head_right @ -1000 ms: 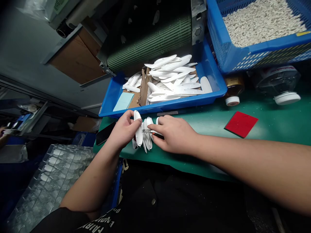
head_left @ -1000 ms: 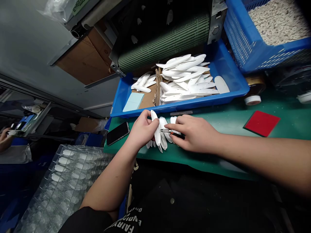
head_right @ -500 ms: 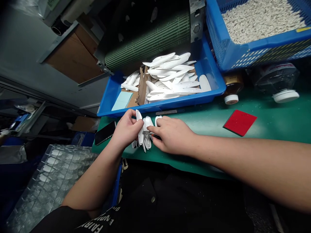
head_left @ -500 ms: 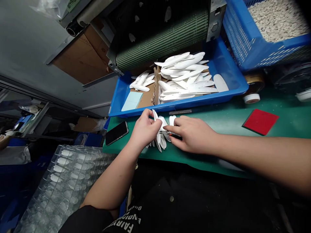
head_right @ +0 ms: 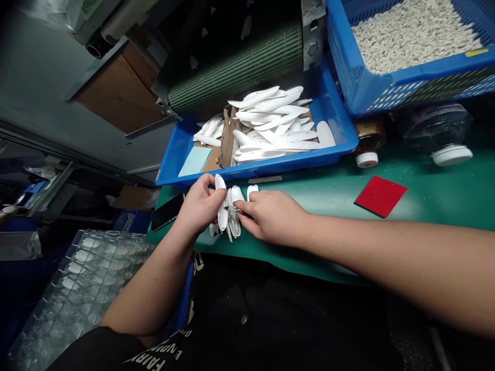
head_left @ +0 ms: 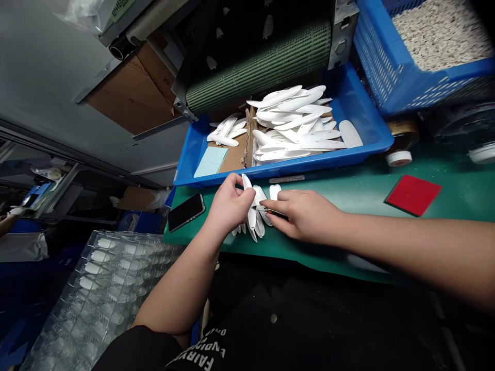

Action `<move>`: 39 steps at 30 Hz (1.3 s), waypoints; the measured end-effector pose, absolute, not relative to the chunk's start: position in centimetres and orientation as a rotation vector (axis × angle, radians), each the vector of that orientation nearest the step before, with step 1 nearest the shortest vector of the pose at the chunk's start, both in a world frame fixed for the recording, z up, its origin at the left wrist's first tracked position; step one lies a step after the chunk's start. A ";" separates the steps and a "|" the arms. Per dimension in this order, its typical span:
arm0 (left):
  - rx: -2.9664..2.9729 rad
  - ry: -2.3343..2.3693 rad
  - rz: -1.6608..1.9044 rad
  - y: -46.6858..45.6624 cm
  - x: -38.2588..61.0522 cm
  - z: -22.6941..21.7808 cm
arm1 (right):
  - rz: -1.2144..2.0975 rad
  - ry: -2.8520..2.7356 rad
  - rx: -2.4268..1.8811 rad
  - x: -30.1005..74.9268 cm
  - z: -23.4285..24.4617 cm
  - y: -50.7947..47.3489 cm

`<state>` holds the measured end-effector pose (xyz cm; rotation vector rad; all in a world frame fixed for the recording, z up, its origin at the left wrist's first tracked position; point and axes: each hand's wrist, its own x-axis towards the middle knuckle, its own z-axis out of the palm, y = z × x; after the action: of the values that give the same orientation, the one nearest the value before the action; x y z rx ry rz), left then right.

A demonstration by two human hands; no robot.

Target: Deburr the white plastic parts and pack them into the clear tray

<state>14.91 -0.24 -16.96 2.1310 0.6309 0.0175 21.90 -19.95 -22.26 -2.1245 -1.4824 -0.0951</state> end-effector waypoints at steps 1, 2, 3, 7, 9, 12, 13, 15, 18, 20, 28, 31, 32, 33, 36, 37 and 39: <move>2.121 0.615 0.001 0.1 14.9 -17.1 | -0.086 -1.433 -2.094 22.1 -22.3 -20.0; 2.114 0.601 -0.009 0.5 14.9 -17.4 | -0.081 -1.385 -2.069 22.2 -22.3 -20.0; 2.114 0.593 -0.008 0.9 14.9 -17.6 | -0.075 -1.343 -2.054 22.4 -22.3 -20.0; 2.131 0.588 0.022 2.0 14.6 -18.5 | -0.028 -1.243 -2.076 23.0 -22.3 -20.1; 2.133 0.605 0.020 2.2 14.5 -18.6 | 0.000 -1.227 -2.090 23.2 -22.3 -20.1; 2.163 0.637 0.023 2.5 14.3 -18.7 | 0.019 -1.226 -2.096 23.2 -22.3 -20.0; 2.179 0.647 0.017 2.6 14.3 -18.8 | 0.025 -1.221 -2.097 23.2 -22.3 -20.0; 2.212 0.677 -0.003 2.8 14.3 -18.9 | 0.041 -1.211 -2.094 23.2 -22.4 -20.0; 2.268 0.731 -0.030 2.9 14.3 -19.0 | 0.054 -1.215 -2.086 23.3 -22.5 -20.0; 2.332 0.748 -0.045 2.8 14.1 -18.9 | 0.059 -1.220 -2.086 23.4 -22.5 -19.9; 2.557 0.916 -0.089 5.0 10.9 -16.1 | 0.033 -1.149 -2.010 23.9 -22.5 -19.8; 2.526 1.010 -0.267 5.7 10.3 -15.3 | -0.011 -1.110 -1.957 24.1 -22.5 -19.8; 2.487 1.014 -0.347 5.6 10.5 -15.3 | -0.033 -1.092 -1.935 24.2 -22.5 -19.8; 2.440 1.014 -0.413 5.3 10.9 -15.3 | -0.060 -1.069 -1.906 24.2 -22.5 -19.9; 2.290 1.027 -0.520 3.2 12.9 -15.5 | -0.112 -0.952 -1.771 24.4 -22.6 -20.0; 2.259 1.043 -0.530 2.2 13.6 -15.4 | -0.109 -0.902 -1.717 24.5 -22.7 -20.0; 2.252 1.074 -0.561 0.1 15.3 -15.1 | -0.082 -0.819 -1.625 24.7 -22.8 -19.9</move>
<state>15.25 0.12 -15.09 2.2522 1.0745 -0.5614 24.72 -19.85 -22.83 -1.6249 -0.8186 -0.0816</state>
